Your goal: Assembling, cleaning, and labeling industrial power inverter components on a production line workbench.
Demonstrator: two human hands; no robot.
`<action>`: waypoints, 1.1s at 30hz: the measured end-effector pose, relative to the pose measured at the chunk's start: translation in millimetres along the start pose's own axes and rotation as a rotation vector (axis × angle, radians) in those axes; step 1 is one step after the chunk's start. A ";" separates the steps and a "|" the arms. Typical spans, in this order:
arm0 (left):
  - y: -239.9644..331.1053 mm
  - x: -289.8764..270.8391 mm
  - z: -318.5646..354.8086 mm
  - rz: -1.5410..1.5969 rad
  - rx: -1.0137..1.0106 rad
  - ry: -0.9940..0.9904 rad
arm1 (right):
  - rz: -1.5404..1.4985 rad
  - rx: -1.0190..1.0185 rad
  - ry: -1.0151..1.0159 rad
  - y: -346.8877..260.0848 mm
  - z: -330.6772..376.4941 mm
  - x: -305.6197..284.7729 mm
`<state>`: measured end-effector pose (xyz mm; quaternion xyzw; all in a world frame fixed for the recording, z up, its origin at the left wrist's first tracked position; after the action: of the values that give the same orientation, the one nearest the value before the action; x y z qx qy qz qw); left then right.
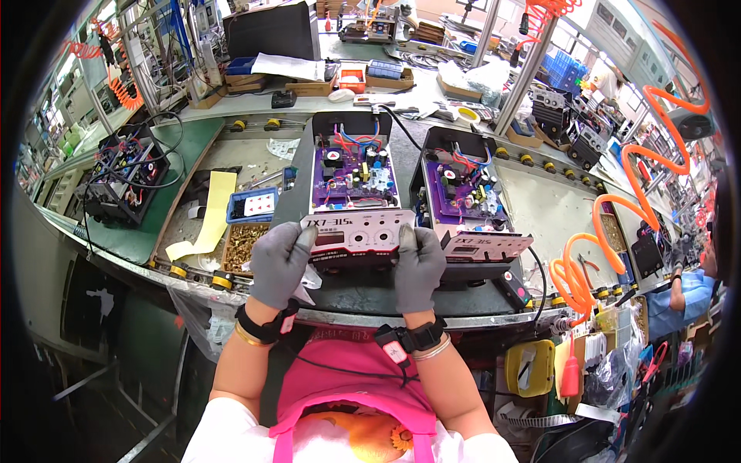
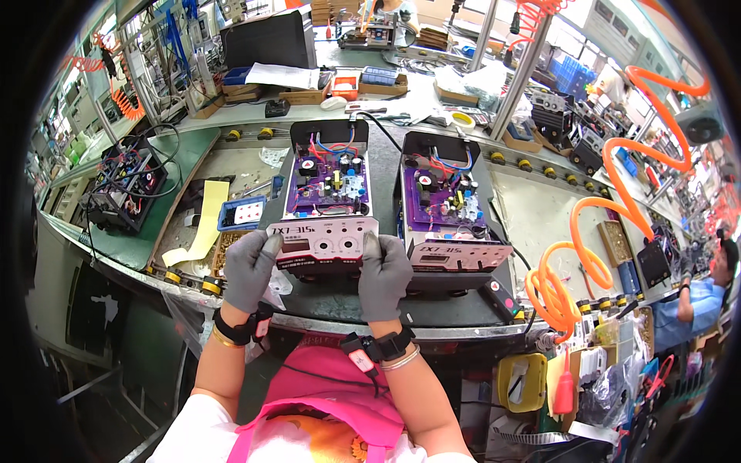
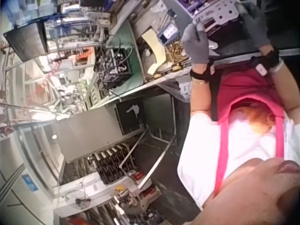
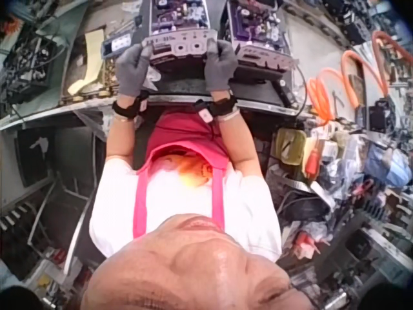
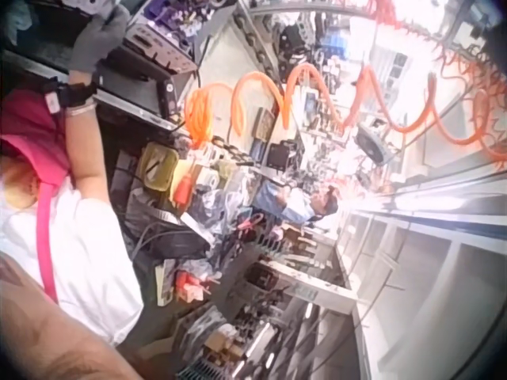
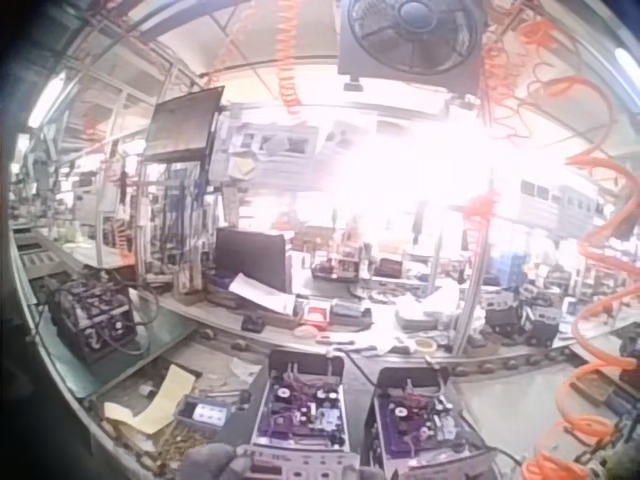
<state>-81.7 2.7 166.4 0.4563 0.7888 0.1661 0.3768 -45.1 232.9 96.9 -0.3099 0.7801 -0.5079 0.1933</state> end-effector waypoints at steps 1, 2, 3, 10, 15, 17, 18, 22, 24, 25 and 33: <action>0.9 -0.6 -1.1 0.001 0.004 -0.004 | 0.023 0.006 -0.004 -0.2 -0.7 0.4; 4.3 -1.6 -2.4 -0.053 0.043 -0.003 | 0.023 0.008 0.002 -1.2 -1.2 0.1; 7.1 -2.8 -3.8 -0.105 0.086 -0.006 | 0.013 0.015 0.004 -2.4 -0.8 1.0; 0.9 1.1 -2.7 -0.366 0.049 0.027 | 0.025 -0.027 0.045 -10.0 -0.3 2.7; -20.6 24.0 8.7 -0.073 -0.099 -0.086 | 0.291 -0.282 -0.003 -32.5 -4.5 -0.9; -23.9 24.2 8.0 -0.011 -0.087 -0.093 | 0.474 -0.461 -0.046 -48.7 -5.7 2.0; -26.2 24.7 8.0 -0.008 -0.087 -0.097 | 0.478 -0.459 -0.044 -51.8 -6.0 0.6; -25.5 24.0 7.6 -0.065 -0.050 -0.129 | 0.865 -0.340 -0.203 -57.5 -15.3 2.6; -23.7 22.5 8.3 -0.073 -0.036 -0.130 | 0.952 -0.269 -0.302 -61.5 -19.4 3.3; -23.9 22.5 9.2 -0.081 -0.040 -0.130 | 1.014 -0.233 -0.348 -63.3 -20.1 3.1; -41.0 30.7 11.2 0.044 -0.010 -0.157 | 0.869 -0.156 -0.513 -102.1 -3.5 -62.8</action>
<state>-106.9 6.1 120.6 0.4834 0.7458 0.1422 0.4359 28.1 248.1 190.7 -0.0851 0.8000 -0.2283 0.5482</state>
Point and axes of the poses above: each hand's wrist, its own z-axis away from the middle knuckle, its own x-axis out of the palm, y = z × x, the point moved 6 cm from there along -z, towards the middle knuckle, and after that the axes turned 6 degrees about y, right-handed, at the moved point
